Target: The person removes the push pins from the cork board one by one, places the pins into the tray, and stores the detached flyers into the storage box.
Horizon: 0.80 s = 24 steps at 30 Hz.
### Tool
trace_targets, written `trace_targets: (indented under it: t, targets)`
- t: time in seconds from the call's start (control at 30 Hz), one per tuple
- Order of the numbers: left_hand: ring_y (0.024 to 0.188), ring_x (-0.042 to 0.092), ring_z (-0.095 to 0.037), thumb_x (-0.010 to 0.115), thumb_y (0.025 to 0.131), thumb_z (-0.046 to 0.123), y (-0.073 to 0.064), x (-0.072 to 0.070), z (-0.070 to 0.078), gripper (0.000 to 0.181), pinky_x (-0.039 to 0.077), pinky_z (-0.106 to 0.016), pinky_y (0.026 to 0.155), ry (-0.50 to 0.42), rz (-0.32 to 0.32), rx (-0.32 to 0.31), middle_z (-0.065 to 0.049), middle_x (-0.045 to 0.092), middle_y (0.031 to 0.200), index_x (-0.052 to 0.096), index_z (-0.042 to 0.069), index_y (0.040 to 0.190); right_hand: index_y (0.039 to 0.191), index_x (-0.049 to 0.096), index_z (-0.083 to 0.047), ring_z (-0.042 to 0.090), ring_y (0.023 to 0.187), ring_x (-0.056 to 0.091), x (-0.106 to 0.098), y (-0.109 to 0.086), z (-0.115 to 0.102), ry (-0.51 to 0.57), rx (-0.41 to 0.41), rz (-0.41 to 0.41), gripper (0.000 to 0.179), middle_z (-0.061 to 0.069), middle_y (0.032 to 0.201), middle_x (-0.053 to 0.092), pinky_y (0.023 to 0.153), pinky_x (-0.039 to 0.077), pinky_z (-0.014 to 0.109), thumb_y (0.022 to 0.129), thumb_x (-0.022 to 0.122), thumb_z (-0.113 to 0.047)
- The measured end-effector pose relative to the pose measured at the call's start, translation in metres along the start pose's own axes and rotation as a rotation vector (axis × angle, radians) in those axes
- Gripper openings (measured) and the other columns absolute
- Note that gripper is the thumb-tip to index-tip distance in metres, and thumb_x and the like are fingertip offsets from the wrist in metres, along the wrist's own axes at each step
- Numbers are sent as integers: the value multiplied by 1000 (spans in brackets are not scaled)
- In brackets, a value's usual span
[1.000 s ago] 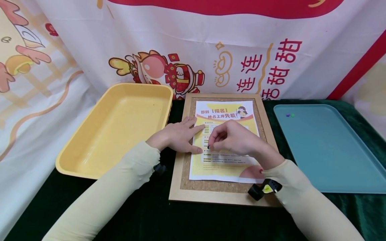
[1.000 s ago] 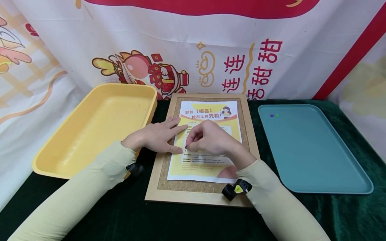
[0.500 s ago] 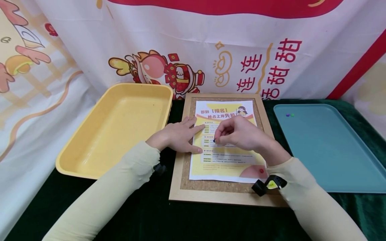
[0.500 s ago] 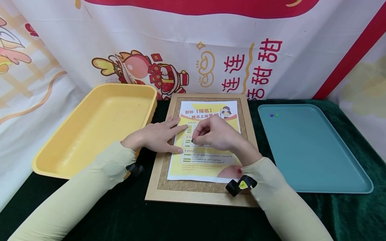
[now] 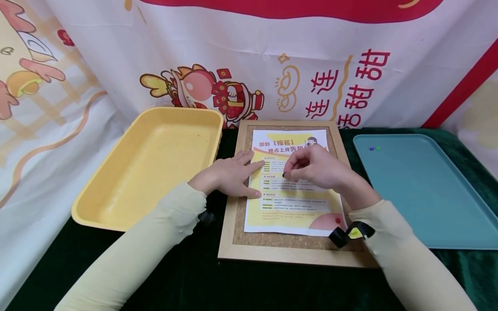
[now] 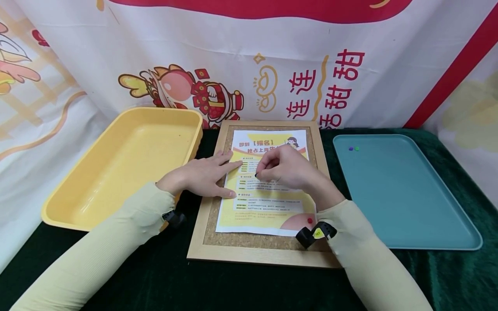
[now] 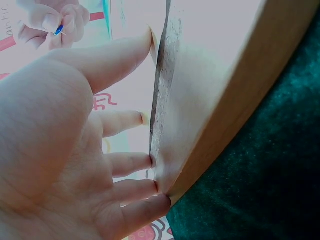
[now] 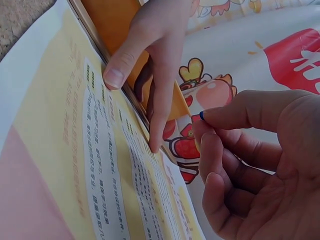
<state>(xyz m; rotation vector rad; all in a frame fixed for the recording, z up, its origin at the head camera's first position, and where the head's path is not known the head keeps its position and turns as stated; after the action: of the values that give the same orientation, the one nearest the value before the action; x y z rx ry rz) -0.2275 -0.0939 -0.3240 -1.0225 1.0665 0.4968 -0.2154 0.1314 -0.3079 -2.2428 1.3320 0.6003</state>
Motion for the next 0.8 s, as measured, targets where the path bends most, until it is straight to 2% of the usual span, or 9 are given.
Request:
trace_targets:
  t: [0.3, 0.57, 0.8]
  targets:
    - [168, 2, -35, 62, 98, 68, 0, 0, 0, 94, 24, -60, 131, 2, 1, -1, -9, 1, 181, 18, 30, 172, 99, 77, -10, 26, 94, 61, -9, -1, 5, 37, 25, 5, 9, 9, 100, 71, 87, 47, 37, 97, 77, -18]
    - [168, 2, -34, 62, 98, 67, -1, 0, 1, 94, 23, -59, 131, -6, -1, -3, -9, 1, 181, 18, 30, 172, 103, 77, -6, 27, 106, 58, -19, -2, 11, 56, 66, 29, 11, 12, 108, 67, 92, 48, 38, 97, 74, -15]
    - [168, 1, -35, 62, 98, 67, -2, 0, 0, 94, 23, -62, 130, -11, 2, 7, -9, 1, 181, 18, 30, 172, 104, 76, -6, 28, 100, 60, -28, -2, 18, 47, 64, 51, 13, 11, 107, 66, 91, 47, 39, 98, 74, -18]
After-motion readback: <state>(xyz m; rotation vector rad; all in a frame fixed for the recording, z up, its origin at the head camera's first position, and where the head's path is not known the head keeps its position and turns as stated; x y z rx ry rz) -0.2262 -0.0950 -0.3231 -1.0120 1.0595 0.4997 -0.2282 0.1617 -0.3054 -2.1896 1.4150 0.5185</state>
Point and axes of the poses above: each hand's wrist, its own y-axis towards the middle knuckle, its own x-axis out of the palm, z = x × y, the point moved 3 cm from there along y, towards the middle knuckle
